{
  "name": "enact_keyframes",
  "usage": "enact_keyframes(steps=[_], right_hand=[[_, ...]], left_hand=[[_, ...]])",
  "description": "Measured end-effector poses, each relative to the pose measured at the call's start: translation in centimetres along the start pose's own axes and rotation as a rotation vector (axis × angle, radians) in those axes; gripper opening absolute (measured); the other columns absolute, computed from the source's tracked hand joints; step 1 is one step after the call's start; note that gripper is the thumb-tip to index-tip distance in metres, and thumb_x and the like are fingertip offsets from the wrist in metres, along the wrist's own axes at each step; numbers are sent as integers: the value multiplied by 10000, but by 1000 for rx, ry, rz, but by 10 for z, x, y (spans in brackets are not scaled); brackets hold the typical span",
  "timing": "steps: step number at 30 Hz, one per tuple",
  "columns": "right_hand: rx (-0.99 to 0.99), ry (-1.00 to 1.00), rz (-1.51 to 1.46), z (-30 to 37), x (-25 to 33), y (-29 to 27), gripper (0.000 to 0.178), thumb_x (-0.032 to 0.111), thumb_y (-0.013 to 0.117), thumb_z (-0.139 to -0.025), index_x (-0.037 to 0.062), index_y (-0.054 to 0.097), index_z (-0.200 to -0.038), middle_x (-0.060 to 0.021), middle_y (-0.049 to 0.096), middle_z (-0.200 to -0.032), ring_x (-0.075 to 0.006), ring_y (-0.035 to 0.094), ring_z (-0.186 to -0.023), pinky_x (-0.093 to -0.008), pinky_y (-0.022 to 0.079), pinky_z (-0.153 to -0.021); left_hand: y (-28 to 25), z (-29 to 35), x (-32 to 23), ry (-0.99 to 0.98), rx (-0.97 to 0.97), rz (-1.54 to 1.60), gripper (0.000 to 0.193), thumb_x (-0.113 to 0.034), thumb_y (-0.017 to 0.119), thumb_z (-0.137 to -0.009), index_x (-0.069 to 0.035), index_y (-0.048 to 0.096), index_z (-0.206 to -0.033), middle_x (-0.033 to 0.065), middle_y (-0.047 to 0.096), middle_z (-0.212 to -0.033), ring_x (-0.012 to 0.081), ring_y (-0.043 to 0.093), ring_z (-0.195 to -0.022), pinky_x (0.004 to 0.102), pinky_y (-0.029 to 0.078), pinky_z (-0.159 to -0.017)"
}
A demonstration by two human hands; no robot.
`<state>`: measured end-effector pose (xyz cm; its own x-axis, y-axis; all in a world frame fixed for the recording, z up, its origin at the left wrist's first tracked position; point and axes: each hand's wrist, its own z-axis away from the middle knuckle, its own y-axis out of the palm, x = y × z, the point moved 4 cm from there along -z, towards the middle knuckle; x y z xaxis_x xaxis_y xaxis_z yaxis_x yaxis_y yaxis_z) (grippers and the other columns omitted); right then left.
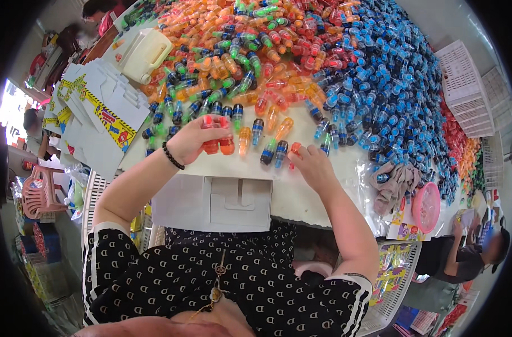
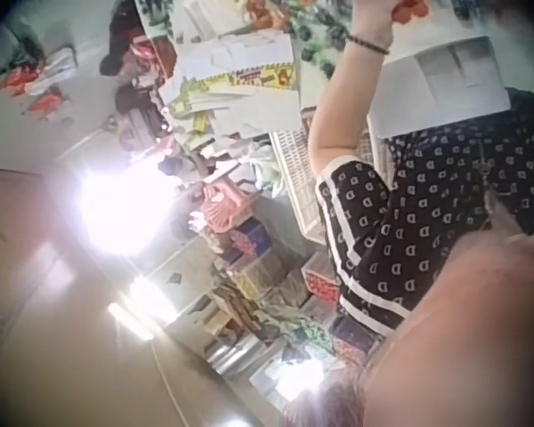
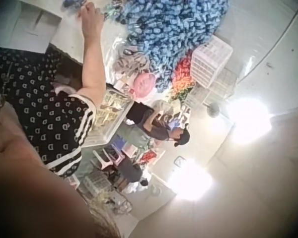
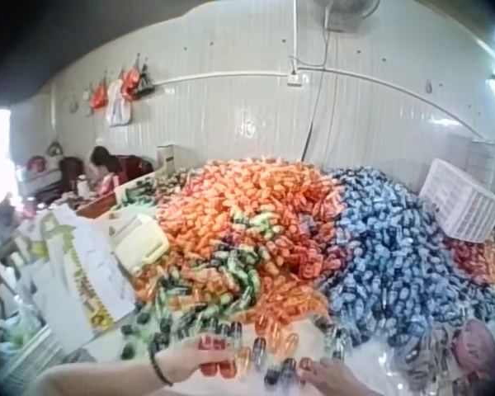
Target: Sorting and packaging small colorful containers into boxes and then into plastic bags.
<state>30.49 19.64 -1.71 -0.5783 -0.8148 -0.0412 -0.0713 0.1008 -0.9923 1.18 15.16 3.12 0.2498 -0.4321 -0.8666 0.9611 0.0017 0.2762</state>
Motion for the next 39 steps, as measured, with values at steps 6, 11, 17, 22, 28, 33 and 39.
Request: enact_keyframes(steps=[6, 11, 17, 22, 28, 33, 39], right_hand=[[-319, 291, -467, -2, 12, -34, 241, 105, 718, -782, 119, 673, -1018, -80, 598, -915, -227, 597, -838, -336, 492, -723], [-546, 346, -1214, 27, 98, -10, 337, 67, 726, -787, -1, 631, -1102, -123, 607, -999, -206, 593, -889, -313, 482, -762], [-268, -9, -719, 43, 151, -14, 457, 115, 794, -685, 72, 650, -1117, -94, 625, -994, -306, 576, -848, -362, 491, -761], [-124, -51, -919, 54, 166, -15, 514, 121, 815, -659, 90, 645, -1143, -89, 653, -1080, -292, 619, -896, -343, 521, -763], [-38, -105, -891, 43, 165, -12, 512, 162, 787, -707, 73, 614, -1181, -116, 650, -1128, -291, 644, -965, -367, 534, -804], [20, -75, -909, 38, 159, -12, 433, 179, 770, -732, 75, 638, -1131, -120, 654, -1110, -298, 643, -962, -368, 530, -805], [31, -65, -933, 32, 162, -15, 346, 166, 769, -748, 76, 661, -1064, -118, 669, -1054, -311, 649, -925, -370, 532, -788]], left_hand=[[25, 47, 13, 83, -105, -168, 398, -122, 733, -827, -10, 535, -1153, 56, 656, -931, 116, 624, -775, 247, 500, -631], [44, 92, 48, 636, 26, -619, 350, -48, 733, -781, -50, 583, -1097, 78, 633, -981, 200, 621, -913, 325, 508, -805], [44, 112, 85, 536, 335, -1211, 341, -226, 709, -775, -99, 591, -1068, 107, 604, -1079, 296, 608, -965, 390, 505, -834], [41, 115, 79, 355, 643, -1377, 376, -240, 715, -760, -8, 575, -1020, 172, 622, -981, 350, 627, -926, 433, 515, -798], [46, 97, 97, 12, 721, -1438, 423, -197, 705, -757, 36, 525, -1061, 234, 657, -922, 398, 643, -899, 462, 506, -781], [39, 87, 86, 77, 696, -1231, 388, -224, 682, -806, -2, 494, -1064, 213, 641, -869, 390, 639, -848, 464, 501, -741], [30, 98, 71, 352, 384, -882, 276, -239, 641, -870, -48, 539, -1042, 145, 641, -927, 250, 644, -873, 362, 508, -775]])
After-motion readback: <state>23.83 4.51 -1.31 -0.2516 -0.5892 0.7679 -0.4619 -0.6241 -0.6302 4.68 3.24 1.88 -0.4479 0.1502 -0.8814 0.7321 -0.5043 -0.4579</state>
